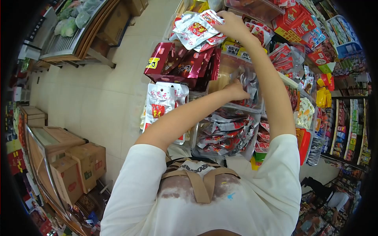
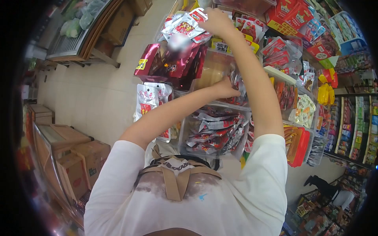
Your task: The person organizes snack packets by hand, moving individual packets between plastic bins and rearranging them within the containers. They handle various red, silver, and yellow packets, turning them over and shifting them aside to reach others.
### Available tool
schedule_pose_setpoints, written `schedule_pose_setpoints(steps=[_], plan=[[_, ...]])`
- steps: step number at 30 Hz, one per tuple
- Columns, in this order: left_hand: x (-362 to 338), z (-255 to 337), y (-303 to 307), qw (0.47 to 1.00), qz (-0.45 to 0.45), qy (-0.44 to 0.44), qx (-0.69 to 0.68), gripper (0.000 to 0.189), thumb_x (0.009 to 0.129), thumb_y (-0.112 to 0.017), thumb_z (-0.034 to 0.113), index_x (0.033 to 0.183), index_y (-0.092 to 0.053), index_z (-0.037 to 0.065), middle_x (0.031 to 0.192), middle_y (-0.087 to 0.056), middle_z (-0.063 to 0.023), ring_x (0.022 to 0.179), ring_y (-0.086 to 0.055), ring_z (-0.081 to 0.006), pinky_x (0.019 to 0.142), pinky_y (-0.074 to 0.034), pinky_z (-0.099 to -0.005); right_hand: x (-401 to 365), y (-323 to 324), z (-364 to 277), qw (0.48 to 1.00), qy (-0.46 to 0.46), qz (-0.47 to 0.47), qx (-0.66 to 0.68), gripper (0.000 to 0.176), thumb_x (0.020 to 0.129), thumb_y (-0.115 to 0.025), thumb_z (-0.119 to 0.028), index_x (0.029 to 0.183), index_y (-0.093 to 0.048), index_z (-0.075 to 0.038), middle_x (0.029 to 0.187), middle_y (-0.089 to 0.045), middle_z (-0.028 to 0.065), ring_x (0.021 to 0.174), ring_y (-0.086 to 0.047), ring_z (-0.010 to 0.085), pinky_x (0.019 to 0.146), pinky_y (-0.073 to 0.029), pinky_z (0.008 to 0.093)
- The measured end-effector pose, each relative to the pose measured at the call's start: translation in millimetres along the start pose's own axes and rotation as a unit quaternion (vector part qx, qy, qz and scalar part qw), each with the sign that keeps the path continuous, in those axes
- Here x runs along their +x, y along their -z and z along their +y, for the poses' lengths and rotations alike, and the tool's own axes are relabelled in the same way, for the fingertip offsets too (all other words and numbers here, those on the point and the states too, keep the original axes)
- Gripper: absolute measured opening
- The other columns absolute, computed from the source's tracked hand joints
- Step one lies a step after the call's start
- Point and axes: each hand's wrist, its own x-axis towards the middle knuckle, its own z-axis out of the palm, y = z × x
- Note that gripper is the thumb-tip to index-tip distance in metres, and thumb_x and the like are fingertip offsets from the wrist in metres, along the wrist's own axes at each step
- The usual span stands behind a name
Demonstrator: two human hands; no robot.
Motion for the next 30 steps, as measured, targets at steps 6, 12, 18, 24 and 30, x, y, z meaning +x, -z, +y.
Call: schedule_pose_setpoints(steps=[6,12,18,24,30], plan=[[6,-6,-6,0.999,0.011,0.001,-0.035,0.089,0.058,-0.067,0.035,0.117,-0.025,-0.016,0.1,-0.055,-0.0276,0.091,-0.058,-0.032,0.08,-0.045,-0.0338,29,-29,-37,0.953,0.26,-0.082,-0.133,0.057,0.068,-0.053,-0.023,0.124,-0.043,-0.022,0.133,-0.035,0.0051,0.121,-0.035,0.0273,0.095,-0.03,0.0493],[11,-10,-9,1.0,0.011,-0.019,-0.018,0.088,0.059,-0.066,0.035,0.117,-0.023,-0.017,0.101,-0.054,-0.0286,0.092,-0.057,-0.0338,0.08,-0.045,-0.0345,54,-14,-64,0.943,0.118,-0.288,-0.122,0.069,0.058,-0.06,-0.024,0.125,-0.042,-0.018,0.128,-0.041,0.007,0.117,-0.039,0.0276,0.094,-0.03,0.0483],[-7,4,4,0.999,-0.025,0.03,-0.029,0.09,0.06,-0.065,0.036,0.118,-0.021,-0.016,0.102,-0.053,-0.0289,0.093,-0.057,-0.0343,0.08,-0.045,-0.0346,59,-3,-57,0.937,0.13,-0.31,-0.092,0.063,0.054,-0.07,-0.031,0.108,-0.05,-0.005,0.106,-0.054,0.0158,0.097,-0.053,0.029,0.08,-0.043,0.0348],[-14,10,10,0.998,-0.026,0.043,-0.023,0.089,0.059,-0.066,0.04,0.116,-0.026,-0.016,0.105,-0.052,-0.0275,0.096,-0.055,-0.0323,0.082,-0.043,-0.0329,66,27,-34,0.962,0.159,-0.22,0.02,0.052,0.061,-0.067,-0.029,0.101,-0.051,0.001,0.096,-0.058,0.0163,0.09,-0.056,0.0276,0.076,-0.044,0.0341],[-16,11,10,1.0,-0.015,0.024,-0.01,0.09,0.061,-0.063,0.038,0.118,-0.021,-0.017,0.102,-0.054,-0.0285,0.093,-0.056,-0.0347,0.08,-0.045,-0.035,110,48,-27,0.959,0.078,-0.261,0.075,0.037,0.062,-0.062,-0.023,0.087,-0.061,0.003,0.083,-0.062,0.0179,0.077,-0.06,0.026,0.071,-0.046,0.0323]])
